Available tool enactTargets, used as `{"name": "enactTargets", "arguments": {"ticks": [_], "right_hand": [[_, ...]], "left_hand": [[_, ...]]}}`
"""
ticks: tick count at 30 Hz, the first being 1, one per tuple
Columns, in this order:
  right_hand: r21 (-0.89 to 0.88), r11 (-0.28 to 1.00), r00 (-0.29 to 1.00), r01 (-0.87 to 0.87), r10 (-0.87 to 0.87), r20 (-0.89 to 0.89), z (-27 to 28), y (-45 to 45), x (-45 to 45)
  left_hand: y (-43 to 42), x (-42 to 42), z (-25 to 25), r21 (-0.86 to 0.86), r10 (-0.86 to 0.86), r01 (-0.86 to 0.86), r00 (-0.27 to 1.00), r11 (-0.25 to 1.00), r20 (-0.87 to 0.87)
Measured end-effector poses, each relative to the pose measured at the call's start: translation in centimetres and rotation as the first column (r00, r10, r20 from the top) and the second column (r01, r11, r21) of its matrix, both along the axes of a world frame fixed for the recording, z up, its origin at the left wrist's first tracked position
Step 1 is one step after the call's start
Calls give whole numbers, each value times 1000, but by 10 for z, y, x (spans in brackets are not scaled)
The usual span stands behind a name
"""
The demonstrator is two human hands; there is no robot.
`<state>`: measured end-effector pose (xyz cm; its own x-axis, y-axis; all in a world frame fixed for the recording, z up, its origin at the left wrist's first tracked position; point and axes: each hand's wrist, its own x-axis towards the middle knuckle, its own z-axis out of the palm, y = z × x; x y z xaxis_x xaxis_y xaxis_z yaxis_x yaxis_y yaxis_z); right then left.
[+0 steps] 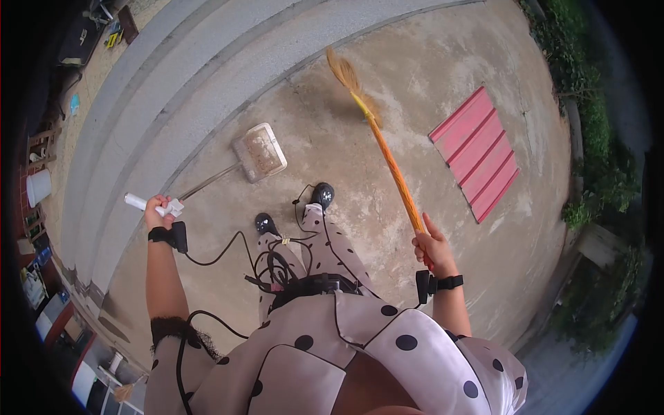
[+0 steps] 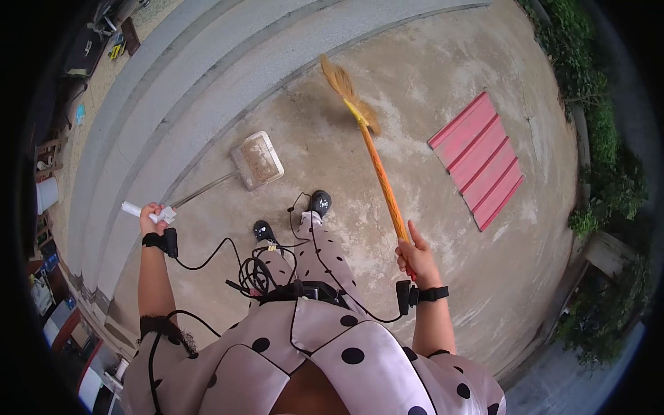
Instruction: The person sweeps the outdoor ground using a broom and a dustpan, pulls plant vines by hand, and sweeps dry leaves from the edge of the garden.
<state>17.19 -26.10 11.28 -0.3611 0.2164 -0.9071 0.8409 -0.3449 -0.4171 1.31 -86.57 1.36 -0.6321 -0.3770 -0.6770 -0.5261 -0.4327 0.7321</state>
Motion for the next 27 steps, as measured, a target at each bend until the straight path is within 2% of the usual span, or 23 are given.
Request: {"name": "enactTargets", "arguments": {"ticks": [2, 4, 6, 8, 9, 10, 13, 14, 15, 17, 18, 19, 20, 21, 23, 25, 27], "right_hand": [[92, 994, 996, -62, 67, -53, -22, 19, -29], [301, 933, 973, -199, 225, -53, -62, 26, -76], [501, 800, 920, -331, 393, -19, -132, 33, -122], [594, 644, 859, -483, 481, 177, -159, 14, -181], [607, 611, 841, -508, 504, 197, -193, 13, -202], [584, 605, 826, -541, 513, 234, -194, -7, -223], [388, 661, 763, -643, 598, 246, -229, -60, -219], [412, 586, 704, -697, 669, 239, -211, -93, -197], [456, 450, 609, -768, 734, 301, -228, -111, -165], [325, 303, 418, -896, 825, 382, -203, -138, -114], [291, 269, 369, -918, 847, 384, -196, -140, -93], [199, 385, 431, -901, 842, 323, -163, -140, -90], [290, 379, 449, -879, 862, 235, -178, -122, -73], [222, 535, 573, -815, 802, 169, -160, -109, -72], [142, 713, 727, -686, 675, 122, -127, -79, -71], [99, 805, 811, -584, 574, 116, -92, -59, -72], [122, 860, 868, -496, 488, 95, -82, -41, -63]], "left_hand": [[-11, 3, -8, 56, -13, 14, 1000, 998, -15], [-7, 2, -4, 30, -20, 20, 999, 999, -27], [-11, 2, -7, 32, -50, 52, 998, 998, -47], [-4, 2, -3, -17, -32, 31, 999, 999, -43], [-7, 3, -5, 24, -41, 43, 997, 999, -58], [-5, 3, -5, 13, -31, 32, 998, 999, -51], [2, 0, 1, 6, -2, 3, 999, 1000, -49], [1, 2, 1, 9, -1, 1, 999, 1000, -47], [1, 2, 0, 26, 16, -14, 999, 1000, -45], [1, 3, 1, 67, 44, -41, 998, 997, -40], [3, 4, 1, 56, 55, -53, 998, 997, -41], [4, 5, 2, 43, 51, -49, 998, 998, -35], [5, 5, 1, 28, 47, -46, 999, 999, -26], [6, 4, -1, 33, 53, -53, 998, 998, -21], [4, 6, 0, 36, 67, -65, 997, 997, -43], [1, 8, -4, 54, 94, -91, 994, 994, -53], [-6, 12, -12, 61, 141, -138, 988, 989, -58]]}}
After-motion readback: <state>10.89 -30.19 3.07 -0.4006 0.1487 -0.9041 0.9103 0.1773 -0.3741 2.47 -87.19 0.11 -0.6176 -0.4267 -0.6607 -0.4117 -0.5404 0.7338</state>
